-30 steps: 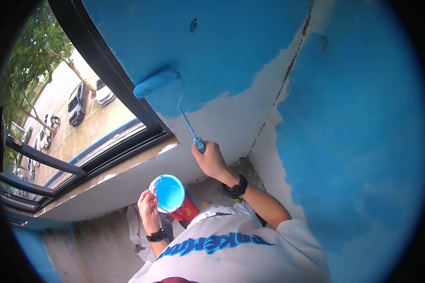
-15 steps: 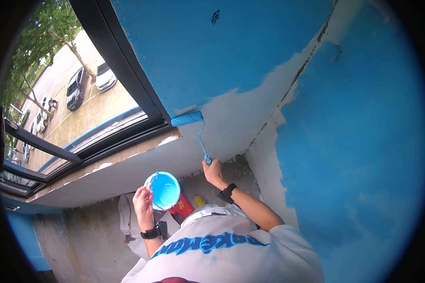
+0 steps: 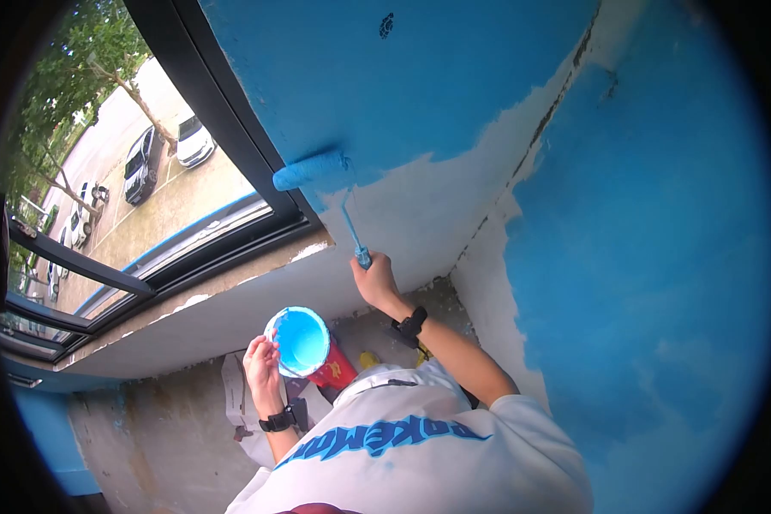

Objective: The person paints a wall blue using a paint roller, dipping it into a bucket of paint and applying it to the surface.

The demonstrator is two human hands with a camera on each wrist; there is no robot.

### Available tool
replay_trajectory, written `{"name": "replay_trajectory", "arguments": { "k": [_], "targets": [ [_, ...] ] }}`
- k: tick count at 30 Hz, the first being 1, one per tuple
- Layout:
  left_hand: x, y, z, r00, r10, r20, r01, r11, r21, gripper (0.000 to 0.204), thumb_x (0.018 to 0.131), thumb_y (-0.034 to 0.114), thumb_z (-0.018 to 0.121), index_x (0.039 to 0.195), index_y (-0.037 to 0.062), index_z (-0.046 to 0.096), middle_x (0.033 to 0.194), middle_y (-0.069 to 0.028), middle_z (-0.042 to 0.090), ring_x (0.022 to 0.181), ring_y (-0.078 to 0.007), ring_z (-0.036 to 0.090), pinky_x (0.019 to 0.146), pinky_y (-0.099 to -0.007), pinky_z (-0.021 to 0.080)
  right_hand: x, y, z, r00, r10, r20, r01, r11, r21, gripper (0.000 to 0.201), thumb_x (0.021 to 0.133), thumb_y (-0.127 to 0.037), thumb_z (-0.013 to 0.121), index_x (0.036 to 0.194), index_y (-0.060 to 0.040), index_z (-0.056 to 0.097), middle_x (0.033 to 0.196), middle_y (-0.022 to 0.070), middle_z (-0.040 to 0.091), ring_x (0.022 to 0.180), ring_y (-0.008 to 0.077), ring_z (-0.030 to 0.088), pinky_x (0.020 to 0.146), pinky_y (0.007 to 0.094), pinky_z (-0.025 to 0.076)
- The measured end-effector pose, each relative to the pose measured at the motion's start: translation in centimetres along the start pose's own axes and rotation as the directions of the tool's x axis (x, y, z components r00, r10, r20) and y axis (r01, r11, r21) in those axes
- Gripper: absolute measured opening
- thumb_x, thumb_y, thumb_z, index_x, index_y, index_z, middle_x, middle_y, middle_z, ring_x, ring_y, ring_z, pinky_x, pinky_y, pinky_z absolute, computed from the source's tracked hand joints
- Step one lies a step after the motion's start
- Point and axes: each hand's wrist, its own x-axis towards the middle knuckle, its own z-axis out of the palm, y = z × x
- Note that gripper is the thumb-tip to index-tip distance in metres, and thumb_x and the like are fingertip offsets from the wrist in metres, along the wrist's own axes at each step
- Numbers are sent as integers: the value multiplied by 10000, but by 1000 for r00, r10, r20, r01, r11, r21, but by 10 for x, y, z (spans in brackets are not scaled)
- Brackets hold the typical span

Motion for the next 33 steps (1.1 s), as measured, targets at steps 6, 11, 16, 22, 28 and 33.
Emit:
{"name": "replay_trajectory", "arguments": {
  "k": [6, 11, 16, 22, 28, 33],
  "targets": [
    [2, -3, -4, 1000, 2, 3, -2, 1000, -2, 104, 852, -60, 572, 947, -20, 587, 1038, -235, 657, 668, -180, 620, 515, -212, 446, -35, 105, -11, 982, 186, 19, -182, 973, -139, 382, 866, -193, 586, 591, 42, 463, 490, 163, 467, 455, 217, 434, 511, 421, 386],
    [4, -1, -2, 1000, 4, -7, -4, 1000, -5, 102, 853, -58, 573, 948, -22, 586, 1040, -238, 655, 666, -178, 619, 514, -211, 448, -47, 133, -24, 980, 197, 38, -188, 969, -162, 406, 871, -227, 587, 593, 46, 473, 492, 171, 468, 455, 225, 419, 516, 428, 391],
    [2, 2, -2, 1000, 15, -7, -15, 1000, 7, 94, 850, -56, 578, 939, -29, 584, 1047, -231, 653, 662, -174, 615, 507, -204, 440, -31, 72, -16, 989, 146, 22, -144, 986, -80, 403, 884, -219, 577, 599, 45, 468, 487, 150, 451, 465, 198, 393, 503, 412, 373],
    [-2, 11, 3, 1000, 20, -9, -20, 1000, 12, 103, 840, -67, 575, 930, -19, 589, 1044, -224, 656, 661, -168, 614, 503, -200, 430, 17, -26, -26, 999, -11, 53, 7, 998, 66, 381, 900, -166, 549, 590, 25, 436, 472, 80, 411, 472, 134, 356, 469, 361, 319],
    [2, 9, 3, 1000, 9, -16, -9, 1000, 15, 119, 830, -75, 578, 926, -5, 593, 1041, -217, 661, 662, -153, 617, 501, -194, 420, 36, -15, -31, 995, -83, 54, 81, 996, 32, 407, 916, -172, 522, 576, 4, 384, 481, 19, 381, 488, 88, 346, 469, 337, 287],
    [6, 5, 3, 1000, 6, 2, -6, 1000, 10, 120, 831, -71, 584, 933, -8, 593, 1033, -214, 662, 658, -156, 618, 501, -198, 423, 14, 79, -38, 998, 70, -10, -70, 991, -110, 374, 884, -169, 550, 590, 28, 428, 479, 88, 430, 474, 142, 385, 487, 379, 328]
  ]
}}
